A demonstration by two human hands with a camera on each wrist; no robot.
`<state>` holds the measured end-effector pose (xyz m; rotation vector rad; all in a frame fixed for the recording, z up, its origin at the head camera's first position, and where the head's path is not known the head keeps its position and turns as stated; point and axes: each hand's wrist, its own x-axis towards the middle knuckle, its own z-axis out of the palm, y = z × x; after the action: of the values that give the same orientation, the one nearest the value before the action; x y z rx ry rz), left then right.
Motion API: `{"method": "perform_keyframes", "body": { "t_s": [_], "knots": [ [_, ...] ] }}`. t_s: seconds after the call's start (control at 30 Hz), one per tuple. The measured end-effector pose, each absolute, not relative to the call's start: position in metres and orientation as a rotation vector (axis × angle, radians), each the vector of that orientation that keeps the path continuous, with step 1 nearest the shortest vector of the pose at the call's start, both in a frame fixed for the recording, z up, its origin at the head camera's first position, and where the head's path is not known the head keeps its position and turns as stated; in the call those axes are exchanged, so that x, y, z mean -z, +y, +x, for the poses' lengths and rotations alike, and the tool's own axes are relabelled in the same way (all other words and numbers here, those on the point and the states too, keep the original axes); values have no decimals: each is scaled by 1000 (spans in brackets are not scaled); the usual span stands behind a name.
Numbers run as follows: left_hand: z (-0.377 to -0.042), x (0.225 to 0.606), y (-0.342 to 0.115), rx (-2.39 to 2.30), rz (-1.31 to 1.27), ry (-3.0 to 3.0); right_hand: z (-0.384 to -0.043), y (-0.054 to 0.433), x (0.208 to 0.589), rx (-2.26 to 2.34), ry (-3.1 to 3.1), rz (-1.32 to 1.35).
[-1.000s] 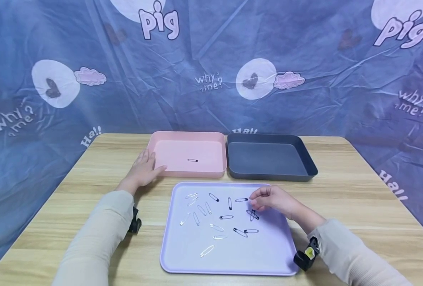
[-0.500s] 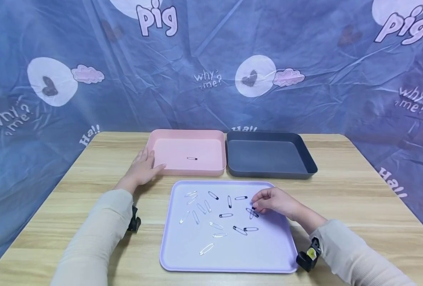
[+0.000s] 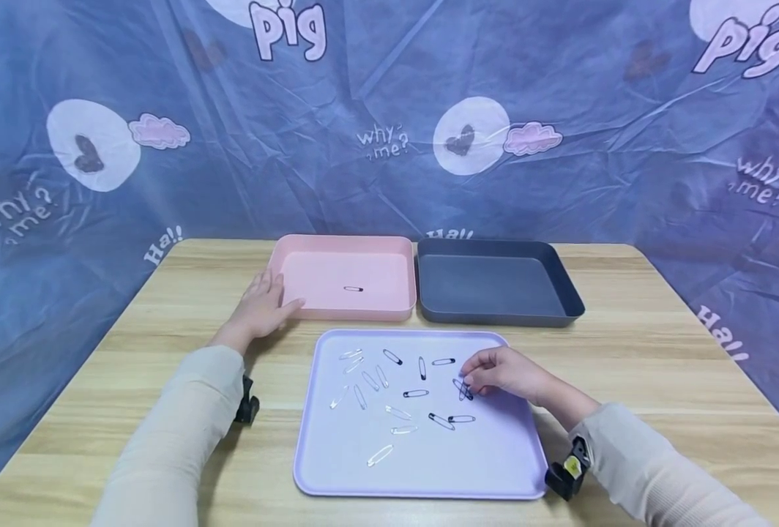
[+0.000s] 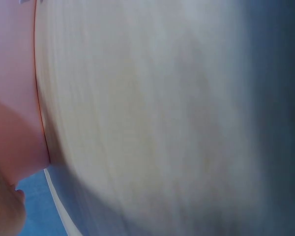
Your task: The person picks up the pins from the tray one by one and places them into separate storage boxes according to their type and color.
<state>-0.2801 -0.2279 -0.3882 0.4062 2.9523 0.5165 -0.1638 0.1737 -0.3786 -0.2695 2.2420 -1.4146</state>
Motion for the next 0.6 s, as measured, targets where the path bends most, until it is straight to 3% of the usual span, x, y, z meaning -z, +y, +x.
{"method": "perform_keyframes", "body": {
  "t_s": [0.6],
  "knots": [
    [-285, 387, -229, -486, 415, 2962, -181, 173, 378, 1363, 2337, -318]
  ]
}}
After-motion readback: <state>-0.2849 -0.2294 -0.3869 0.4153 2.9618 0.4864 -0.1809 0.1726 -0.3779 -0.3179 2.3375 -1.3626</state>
